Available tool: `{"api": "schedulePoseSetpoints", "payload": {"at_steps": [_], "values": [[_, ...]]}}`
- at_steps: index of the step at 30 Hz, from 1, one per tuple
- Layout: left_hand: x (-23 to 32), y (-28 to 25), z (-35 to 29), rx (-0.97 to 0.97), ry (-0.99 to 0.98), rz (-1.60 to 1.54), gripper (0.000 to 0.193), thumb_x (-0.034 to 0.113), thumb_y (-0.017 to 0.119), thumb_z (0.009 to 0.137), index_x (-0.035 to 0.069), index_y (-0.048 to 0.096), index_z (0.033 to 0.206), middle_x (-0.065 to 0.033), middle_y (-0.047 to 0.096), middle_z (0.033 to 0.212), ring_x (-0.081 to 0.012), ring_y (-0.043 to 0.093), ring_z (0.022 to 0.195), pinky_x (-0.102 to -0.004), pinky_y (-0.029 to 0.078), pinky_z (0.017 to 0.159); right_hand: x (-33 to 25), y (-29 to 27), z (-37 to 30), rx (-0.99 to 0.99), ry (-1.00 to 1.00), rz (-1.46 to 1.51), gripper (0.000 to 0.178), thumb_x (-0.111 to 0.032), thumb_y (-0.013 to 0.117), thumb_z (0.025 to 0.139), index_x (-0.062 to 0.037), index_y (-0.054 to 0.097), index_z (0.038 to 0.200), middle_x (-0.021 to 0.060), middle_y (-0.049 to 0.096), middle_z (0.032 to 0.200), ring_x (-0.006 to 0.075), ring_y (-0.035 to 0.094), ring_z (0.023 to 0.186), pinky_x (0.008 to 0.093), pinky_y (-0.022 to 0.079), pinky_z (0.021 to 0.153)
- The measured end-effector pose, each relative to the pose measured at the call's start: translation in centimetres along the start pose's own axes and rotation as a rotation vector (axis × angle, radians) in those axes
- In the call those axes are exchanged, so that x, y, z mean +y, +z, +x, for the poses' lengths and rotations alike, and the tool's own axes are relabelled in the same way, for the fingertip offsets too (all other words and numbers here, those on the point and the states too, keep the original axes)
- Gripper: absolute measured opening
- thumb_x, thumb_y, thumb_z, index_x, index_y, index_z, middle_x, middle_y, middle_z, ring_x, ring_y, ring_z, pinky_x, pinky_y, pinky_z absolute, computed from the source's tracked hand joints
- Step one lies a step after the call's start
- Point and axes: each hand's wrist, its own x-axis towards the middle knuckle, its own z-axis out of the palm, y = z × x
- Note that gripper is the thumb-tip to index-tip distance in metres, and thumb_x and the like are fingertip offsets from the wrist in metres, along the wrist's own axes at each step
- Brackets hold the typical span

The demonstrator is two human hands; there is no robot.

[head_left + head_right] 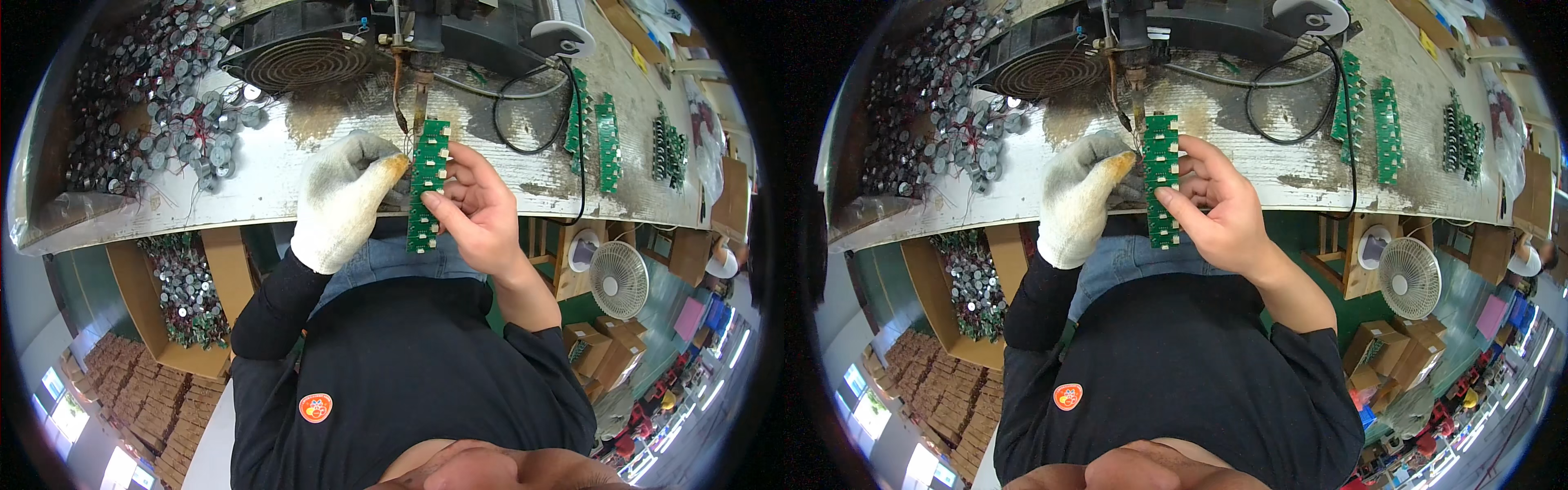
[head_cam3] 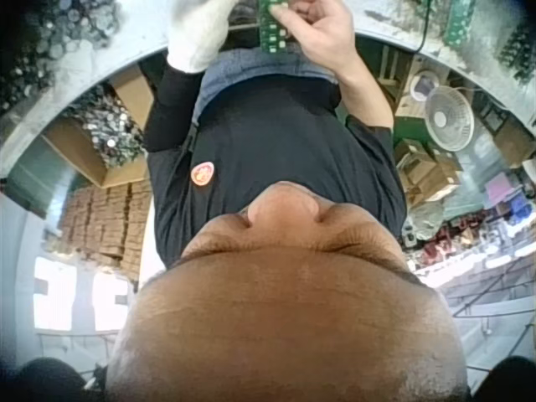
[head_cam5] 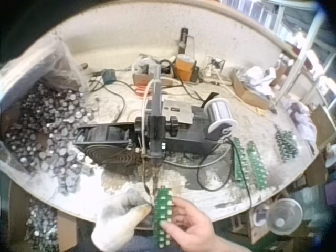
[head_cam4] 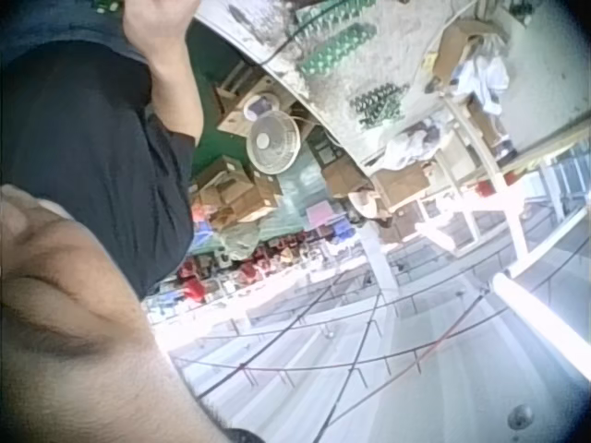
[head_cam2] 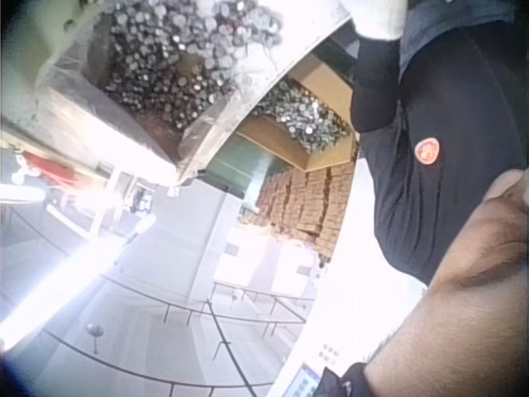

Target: Assembling small electronic components onto a PCB strip at a factory workbench.

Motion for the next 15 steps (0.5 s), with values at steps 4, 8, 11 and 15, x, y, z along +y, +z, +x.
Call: {"api": "schedulePoseSetpoints", "payload": {"at_steps": [4, 8, 11, 15], "values": [[0.1, -0.2, 0.2, -0.005, -0.011, 0.073, 0.017, 0.014, 0.061, 0.087, -0.003, 0.065, 0.089, -0.0049, 0.064, 0.077, -0.0086, 0.058, 0.07, -0.0248, 0.046, 0.063, -0.1, 0.0, 0.2, -0.02, -0.008, 0.007, 0.051, 0.005, 0.059, 0.087, 0.0042, 0.037, 0.133, 0.0105, 0.057, 0.103, 0.0074, 0.057, 0.074, 0.0199, 0.046, 0.062], [0.3, -0.2, 0.2, -0.008, -0.026, 0.048, 0.018, 0.014, 0.062, 0.086, -0.004, 0.065, 0.089, -0.005, 0.064, 0.077, -0.008, 0.058, 0.07, -0.0247, 0.046, 0.062, 0.0, 0.1, 0.3, -0.008, -0.013, 0.01, 0.051, 0.005, 0.059, 0.087, 0.0044, 0.037, 0.133, 0.0106, 0.057, 0.103, 0.0074, 0.057, 0.075, 0.0201, 0.047, 0.063], [0.9, 0.0, 0.2, -0.011, -0.032, 0.03, 0.018, 0.013, 0.062, 0.087, -0.004, 0.065, 0.09, -0.005, 0.065, 0.078, -0.0079, 0.058, 0.07, -0.0242, 0.047, 0.062, 0.1, -0.1, 0.3, -0.014, -0.007, 0.0, 0.052, 0.005, 0.059, 0.087, 0.0045, 0.037, 0.133, 0.0106, 0.057, 0.103, 0.0075, 0.057, 0.075, 0.0202, 0.047, 0.063], [1.1, 0.1, 0.0, -0.008, -0.056, -0.035, 0.018, 0.012, 0.061, 0.087, -0.005, 0.065, 0.09, -0.0055, 0.065, 0.079, -0.0078, 0.059, 0.07, -0.0236, 0.048, 0.062, -0.3, 0.1, 0.2, -0.018, -0.02, 0.0, 0.051, 0.005, 0.059, 0.087, 0.0045, 0.037, 0.133, 0.0105, 0.057, 0.103, 0.0076, 0.057, 0.075, 0.0201, 0.047, 0.063]]}}
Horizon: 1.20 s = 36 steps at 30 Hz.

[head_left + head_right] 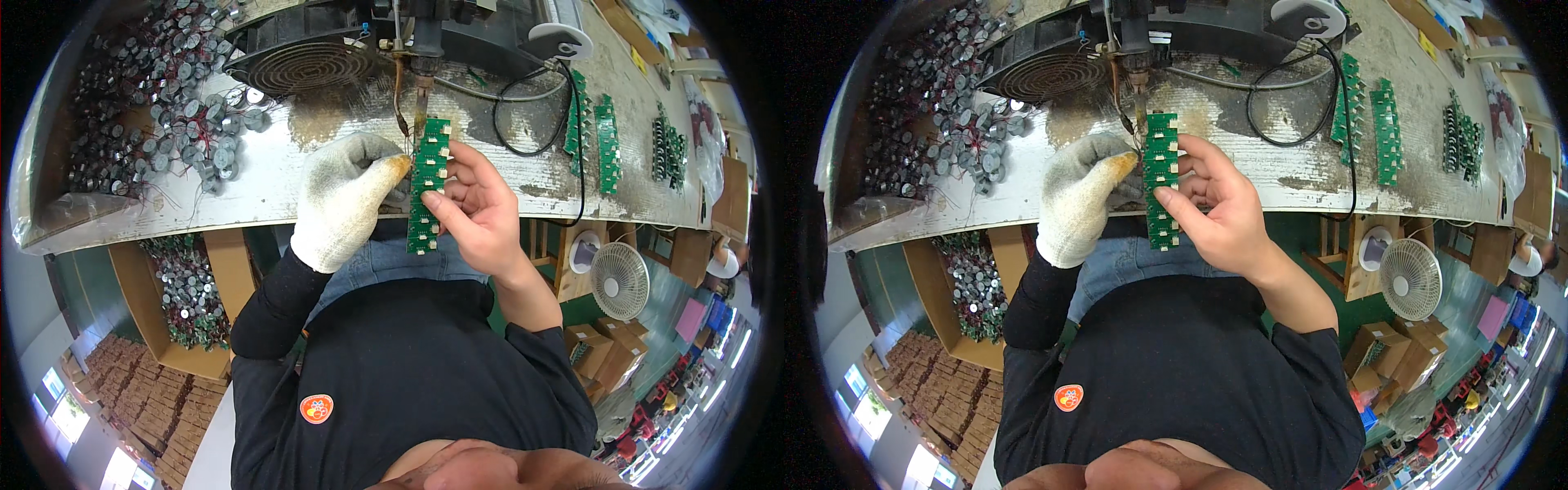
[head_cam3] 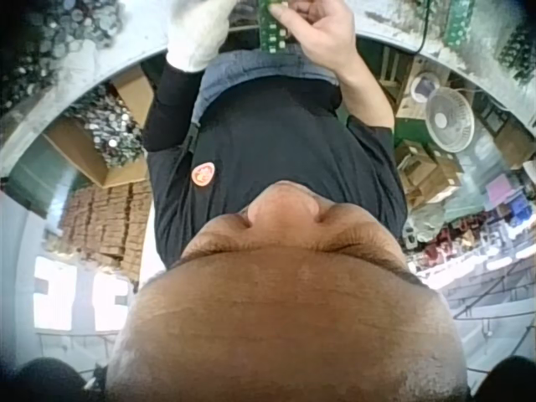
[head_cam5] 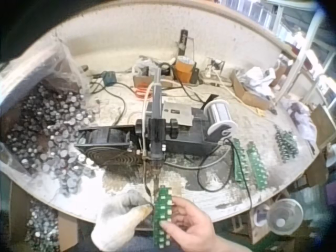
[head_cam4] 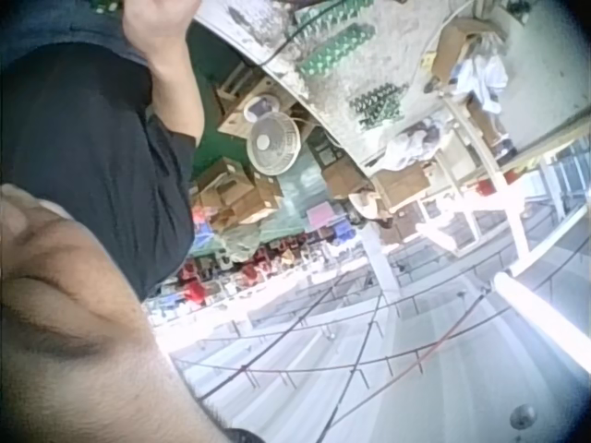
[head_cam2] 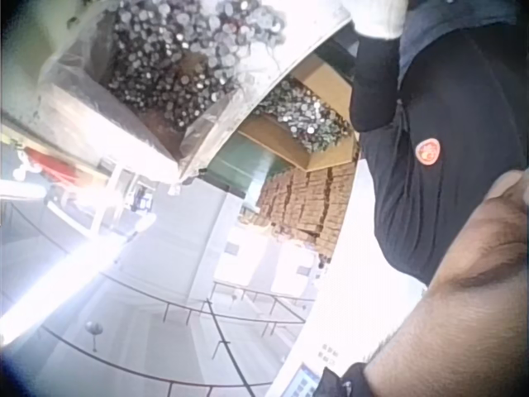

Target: Assembling small electronic components onto a PCB strip at a factory workbench.

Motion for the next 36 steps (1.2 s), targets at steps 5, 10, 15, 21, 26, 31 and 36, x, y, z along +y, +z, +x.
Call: {"api": "schedulePoseSetpoints", "payload": {"at_steps": [5, 10, 15, 21, 26, 31, 36], "values": [[-1.1, -0.1, 0.3, 0.001, -0.021, -0.028, 0.018, 0.012, 0.061, 0.087, -0.005, 0.065, 0.09, -0.0062, 0.065, 0.078, -0.0083, 0.059, 0.07, -0.0238, 0.048, 0.062, 0.1, 0.0, -0.1, -0.005, 0.002, 0.016, 0.051, 0.006, 0.059, 0.087, 0.0043, 0.038, 0.132, 0.0103, 0.057, 0.104, 0.0079, 0.057, 0.077, 0.0201, 0.047, 0.064], [-1.1, 0.0, 0.2, -0.005, -0.037, -0.047, 0.017, 0.012, 0.061, 0.087, -0.005, 0.065, 0.089, -0.0066, 0.066, 0.078, -0.0089, 0.06, 0.069, -0.0238, 0.048, 0.062, 0.3, -0.1, -0.3, 0.008, 0.014, 0.029, 0.05, 0.006, 0.059, 0.087, 0.0045, 0.038, 0.132, 0.0103, 0.058, 0.104, 0.008, 0.057, 0.078, 0.0206, 0.047, 0.064], [-1.0, 0.0, 0.2, -0.006, -0.034, -0.062, 0.017, 0.012, 0.06, 0.088, -0.005, 0.065, 0.091, -0.0062, 0.066, 0.077, -0.009, 0.06, 0.07, -0.0235, 0.048, 0.062, 0.3, 0.0, -0.3, 0.014, 0.01, 0.035, 0.05, 0.006, 0.059, 0.087, 0.0044, 0.038, 0.132, 0.0103, 0.058, 0.103, 0.0079, 0.057, 0.077, 0.0205, 0.047, 0.064], [0.0, 0.3, 0.1, 0.008, -0.046, -0.131, 0.018, 0.012, 0.061, 0.088, -0.005, 0.065, 0.091, -0.0052, 0.065, 0.077, -0.0082, 0.059, 0.07, -0.0226, 0.048, 0.061, -0.3, 0.2, -0.1, 0.013, 0.003, 0.037, 0.051, 0.006, 0.059, 0.087, 0.0039, 0.038, 0.133, 0.0098, 0.058, 0.102, 0.0078, 0.058, 0.076, 0.0197, 0.047, 0.061], [-1.5, -0.3, 0.4, -0.008, -0.016, -0.067, 0.018, 0.013, 0.061, 0.088, -0.004, 0.065, 0.09, -0.0052, 0.065, 0.078, -0.0081, 0.059, 0.07, -0.0226, 0.047, 0.061, 0.1, 0.2, -0.3, 0.018, 0.025, 0.038, 0.051, 0.007, 0.059, 0.087, 0.003, 0.038, 0.133, 0.0094, 0.057, 0.102, 0.0071, 0.057, 0.075, 0.0196, 0.047, 0.061], [-1.7, -0.2, 0.2, 0.015, 0.01, -0.021, 0.018, 0.013, 0.061, 0.088, -0.004, 0.065, 0.089, -0.0057, 0.065, 0.077, -0.0084, 0.059, 0.069, -0.0228, 0.047, 0.061, 0.2, 0.1, -0.5, 0.008, 0.027, 0.04, 0.05, 0.007, 0.058, 0.087, 0.0029, 0.038, 0.133, 0.0092, 0.057, 0.102, 0.007, 0.056, 0.075, 0.0197, 0.047, 0.061], [-1.3, 0.0, 0.3, -0.004, -0.004, -0.042, 0.018, 0.012, 0.061, 0.088, -0.005, 0.065, 0.091, -0.0064, 0.065, 0.077, -0.0086, 0.059, 0.069, -0.0231, 0.047, 0.062, 0.3, 0.0, -0.3, 0.013, 0.024, 0.039, 0.05, 0.007, 0.058, 0.087, 0.0029, 0.038, 0.133, 0.009, 0.057, 0.102, 0.0071, 0.056, 0.074, 0.0199, 0.047, 0.061]]}}
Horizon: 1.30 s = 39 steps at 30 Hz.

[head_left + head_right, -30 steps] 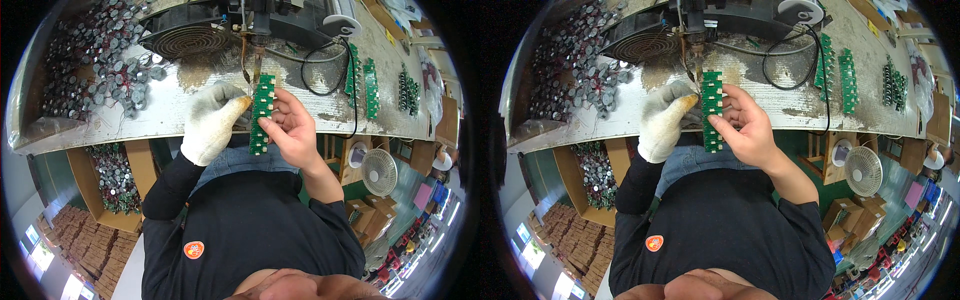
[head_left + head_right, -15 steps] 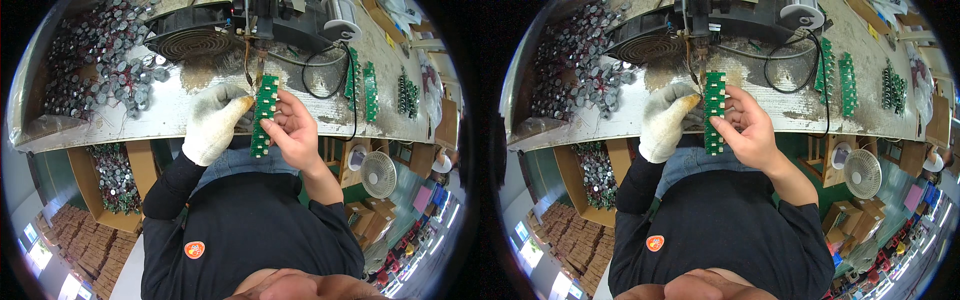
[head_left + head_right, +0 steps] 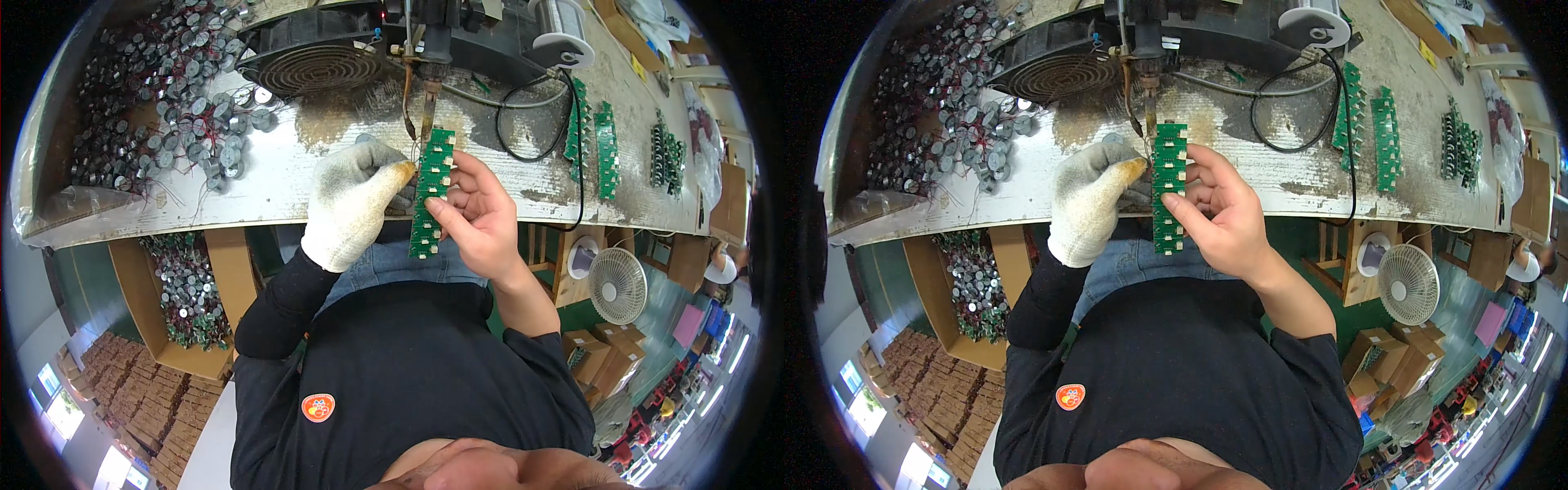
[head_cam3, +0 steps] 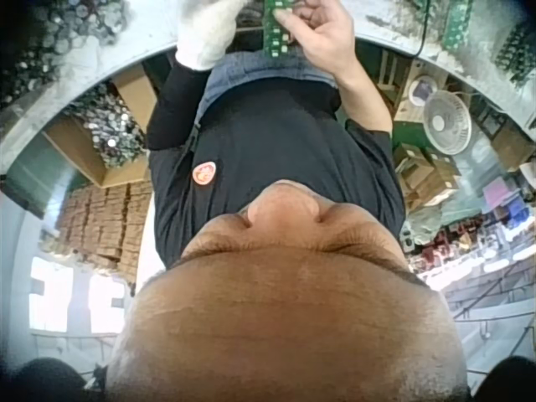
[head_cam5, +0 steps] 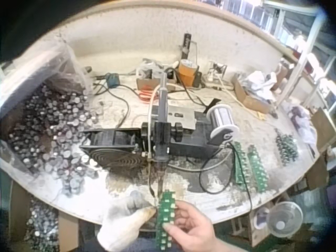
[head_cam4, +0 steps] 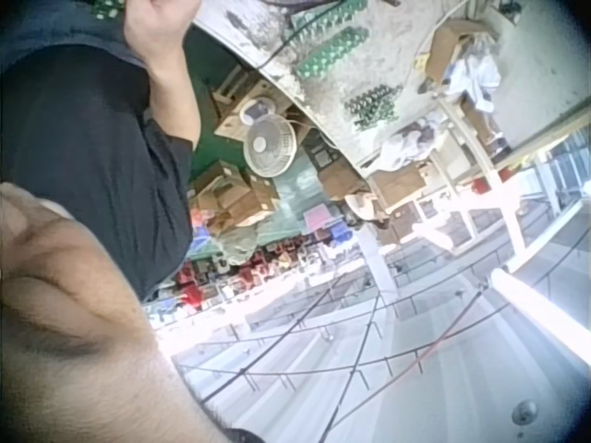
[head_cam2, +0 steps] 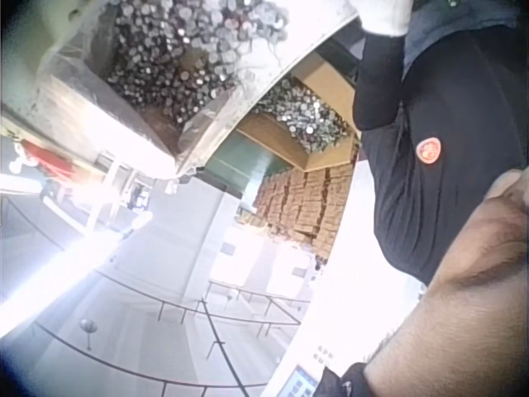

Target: Assembling small electronic components onto a PCB strip at a factory workbench.

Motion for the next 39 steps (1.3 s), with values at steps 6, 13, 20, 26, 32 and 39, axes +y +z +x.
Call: {"api": "schedulePoseSetpoints", "payload": {"at_steps": [6, 13, 20, 26, 32, 39], "values": [[0.3, -1.1, -0.5, 0.008, 0.062, 0.101, 0.017, 0.012, 0.059, 0.088, -0.004, 0.063, 0.091, -0.0059, 0.065, 0.08, -0.0098, 0.059, 0.074, -0.0248, 0.048, 0.066, -0.4, 0.2, 0.2, 0.013, -0.005, 0.006, 0.049, 0.006, 0.059, 0.087, 0.0041, 0.039, 0.132, 0.0093, 0.058, 0.103, 0.008, 0.058, 0.077, 0.0194, 0.047, 0.059], [-0.5, -3.9, 0.0, 0.203, 0.773, 0.727, 0.034, 0.006, 0.072, 0.073, 0.003, 0.059, 0.104, -0.0163, 0.06, 0.106, -0.0336, 0.059, 0.1, -0.0364, 0.048, 0.085, -0.3, -1.0, 1.4, 0.111, -0.004, -0.012, 0.05, 0.005, 0.062, 0.086, 0.0056, 0.039, 0.131, 0.0109, 0.06, 0.105, 0.0081, 0.058, 0.07, 0.0196, 0.046, 0.051], [1.5, -8.3, 0.7, 0.636, 0.578, 0.938, 0.027, 0.014, 0.073, 0.074, 0.004, 0.062, 0.098, -0.0101, 0.061, 0.09, -0.0243, 0.063, 0.073, -0.0335, 0.05, 0.065, 0.6, -2.1, 2.9, 0.147, -0.094, -0.109, 0.046, 0.004, 0.061, 0.087, 0.0073, 0.042, 0.129, 0.0078, 0.063, 0.096, 0.0063, 0.057, 0.071, 0.0183, 0.046, 0.054], [3.6, -9.1, 2.2, 0.574, 0.225, 1.302, 0.03, 0.03, 0.068, 0.08, 0.008, 0.056, 0.097, -0.0161, 0.059, 0.096, -0.0348, 0.063, 0.082, -0.0435, 0.051, 0.068, 1.0, -2.0, 3.1, 0.119, -0.121, -0.115, 0.042, 0.003, 0.058, 0.088, 0.0054, 0.045, 0.128, 0.0068, 0.063, 0.099, 0.0055, 0.057, 0.075, 0.0161, 0.043, 0.056], [1.8, -9.5, 0.1, 0.615, 0.381, 1.182, 0.021, 0.016, 0.067, 0.076, 0.007, 0.054, 0.09, -0.012, 0.06, 0.085, -0.0319, 0.063, 0.078, -0.0409, 0.05, 0.067, 1.2, -2.0, 3.1, 0.125, -0.136, -0.066, 0.043, 0.005, 0.059, 0.087, 0.0068, 0.044, 0.128, 0.0096, 0.063, 0.102, 0.0074, 0.058, 0.076, 0.0176, 0.046, 0.056], [-1.1, -9.1, -3.3, 0.591, 0.481, 0.744, 0.016, 0.003, 0.07, 0.077, -0.001, 0.059, 0.088, -0.0092, 0.065, 0.079, -0.0142, 0.06, 0.066, -0.0257, 0.047, 0.061, 0.7, -1.6, 3.1, 0.15, -0.143, -0.086, 0.043, 0.005, 0.059, 0.087, 0.0074, 0.043, 0.127, 0.0079, 0.061, 0.097, 0.0068, 0.057, 0.071, 0.0187, 0.047, 0.053]]}}
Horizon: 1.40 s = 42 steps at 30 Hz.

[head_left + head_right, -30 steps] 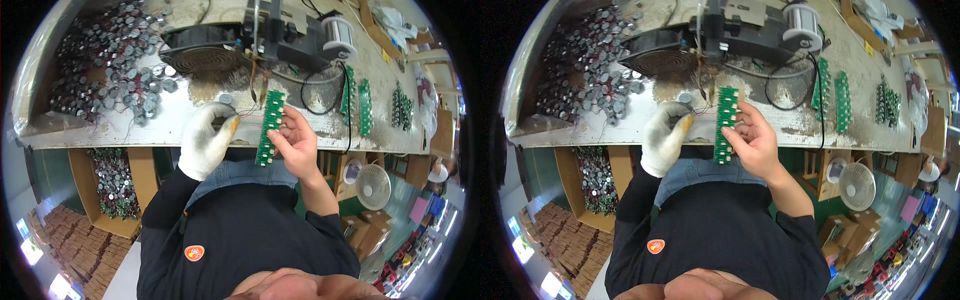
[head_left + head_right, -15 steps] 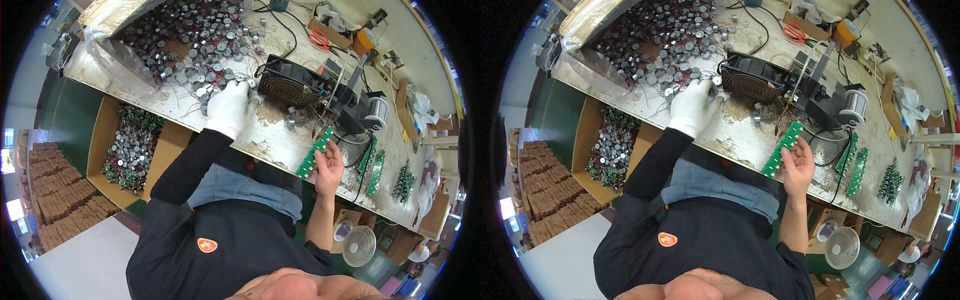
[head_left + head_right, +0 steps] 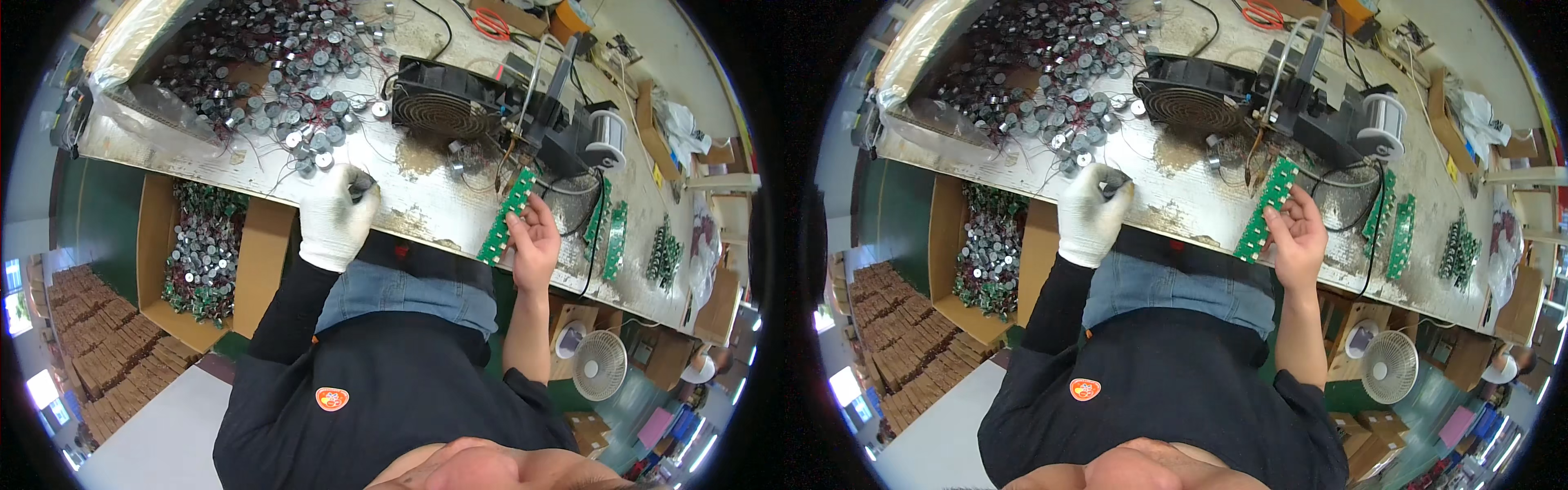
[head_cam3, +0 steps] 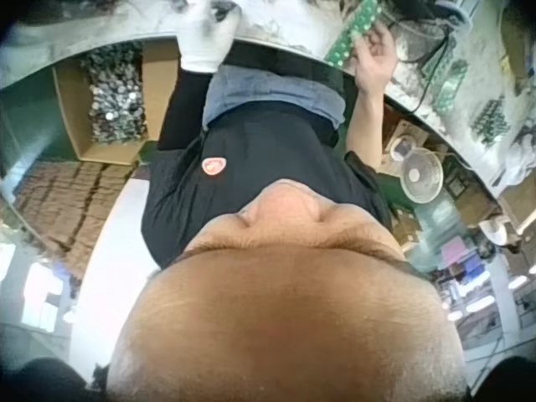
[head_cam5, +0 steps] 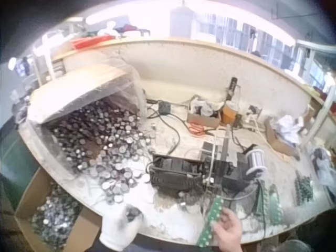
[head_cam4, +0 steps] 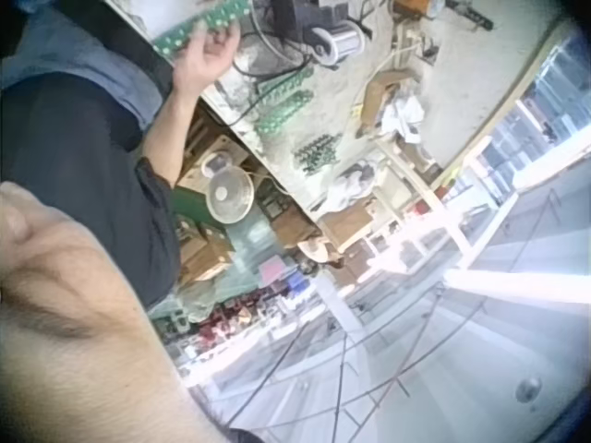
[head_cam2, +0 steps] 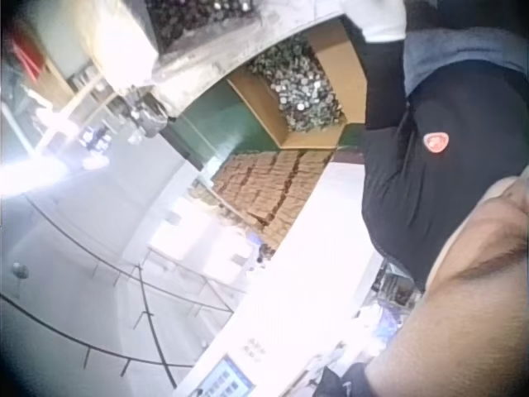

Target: Assembling small electronic components onto a PCB strip at a factory workbench.

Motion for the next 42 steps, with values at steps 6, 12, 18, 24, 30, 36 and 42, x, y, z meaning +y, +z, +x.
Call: {"api": "schedulePoseSetpoints", "payload": {"at_steps": [6, 12, 18, 24, 30, 36, 42], "values": [[0.8, -0.7, 0.7, 0.001, -0.177, -0.476, 0.015, 0.008, 0.069, 0.084, -0.002, 0.061, 0.091, -0.0064, 0.067, 0.081, -0.0051, 0.053, 0.058, -0.0208, 0.042, 0.052, -0.1, -0.1, 0.0, 0.02, 0.018, 0.027, 0.043, 0.005, 0.06, 0.087, 0.0082, 0.043, 0.127, 0.0081, 0.061, 0.096, 0.0067, 0.057, 0.068, 0.0185, 0.045, 0.049], [2.9, -0.3, 1.4, -0.151, -0.307, -0.706, 0.025, 0.012, 0.06, 0.092, -0.004, 0.05, 0.109, -0.0151, 0.068, 0.094, -0.009, 0.057, 0.058, -0.0192, 0.046, 0.052, -0.3, 0.0, -0.2, -0.048, 0.033, 0.046, 0.059, 0.006, 0.066, 0.082, 0.0079, 0.037, 0.134, 0.0114, 0.059, 0.107, 0.0089, 0.057, 0.078, 0.0189, 0.047, 0.057], [4.1, 2.5, -0.3, -0.307, -0.471, -0.883, 0.04, 0.021, 0.06, 0.093, -0.009, 0.051, 0.119, -0.0178, 0.066, 0.1, -0.0175, 0.065, 0.079, -0.029, 0.056, 0.069, 0.0, 0.3, -0.5, -0.119, 0.06, -0.067, 0.072, 0.006, 0.07, 0.079, 0.0049, 0.031, 0.14, 0.0116, 0.053, 0.112, 0.0084, 0.055, 0.078, 0.019, 0.046, 0.063], [5.5, 4.3, -0.6, -0.432, -0.489, -0.779, 0.028, 0.017, 0.059, 0.093, -0.005, 0.057, 0.111, -0.0109, 0.065, 0.085, -0.0144, 0.063, 0.07, -0.0253, 0.053, 0.064, -1.4, 0.3, -0.7, -0.113, 0.178, -0.055, 0.072, 0.002, 0.068, 0.082, 0.0041, 0.027, 0.141, 0.0165, 0.059, 0.1, 0.0115, 0.062, 0.064, 0.0226, 0.048, 0.047], [6.9, 5.6, -0.8, -0.473, -0.43, -0.574, 0.024, 0.019, 0.063, 0.091, -0.002, 0.061, 0.1, -0.0034, 0.061, 0.079, -0.0072, 0.057, 0.067, -0.0215, 0.047, 0.061, -1.9, 0.5, -1.9, -0.168, 0.211, 0.106, 0.073, 0.004, 0.065, 0.084, 0.003, 0.022, 0.143, 0.0166, 0.061, 0.102, 0.0115, 0.062, 0.068, 0.0219, 0.049, 0.052], [6.6, 7.0, -0.7, -0.467, -0.363, -0.639, 0.018, 0.014, 0.061, 0.091, -0.003, 0.062, 0.097, -0.0029, 0.062, 0.079, -0.0077, 0.056, 0.071, -0.0231, 0.046, 0.063, -1.4, 0.5, -2.2, -0.209, 0.197, 0.142, 0.072, 0.005, 0.063, 0.085, -0.0008, 0.022, 0.144, 0.0153, 0.06, 0.107, 0.0108, 0.061, 0.071, 0.0217, 0.05, 0.054], [7.4, 6.7, -0.3, -0.523, -0.44, -0.704, 0.021, 0.015, 0.06, 0.091, -0.004, 0.063, 0.097, -0.0045, 0.064, 0.082, -0.0084, 0.057, 0.073, -0.0236, 0.047, 0.064, -1.4, 0.6, -2.4, -0.224, 0.159, 0.143, 0.071, 0.005, 0.062, 0.086, -0.0026, 0.024, 0.144, 0.0136, 0.06, 0.108, 0.0094, 0.06, 0.072, 0.021, 0.049, 0.056]]}}
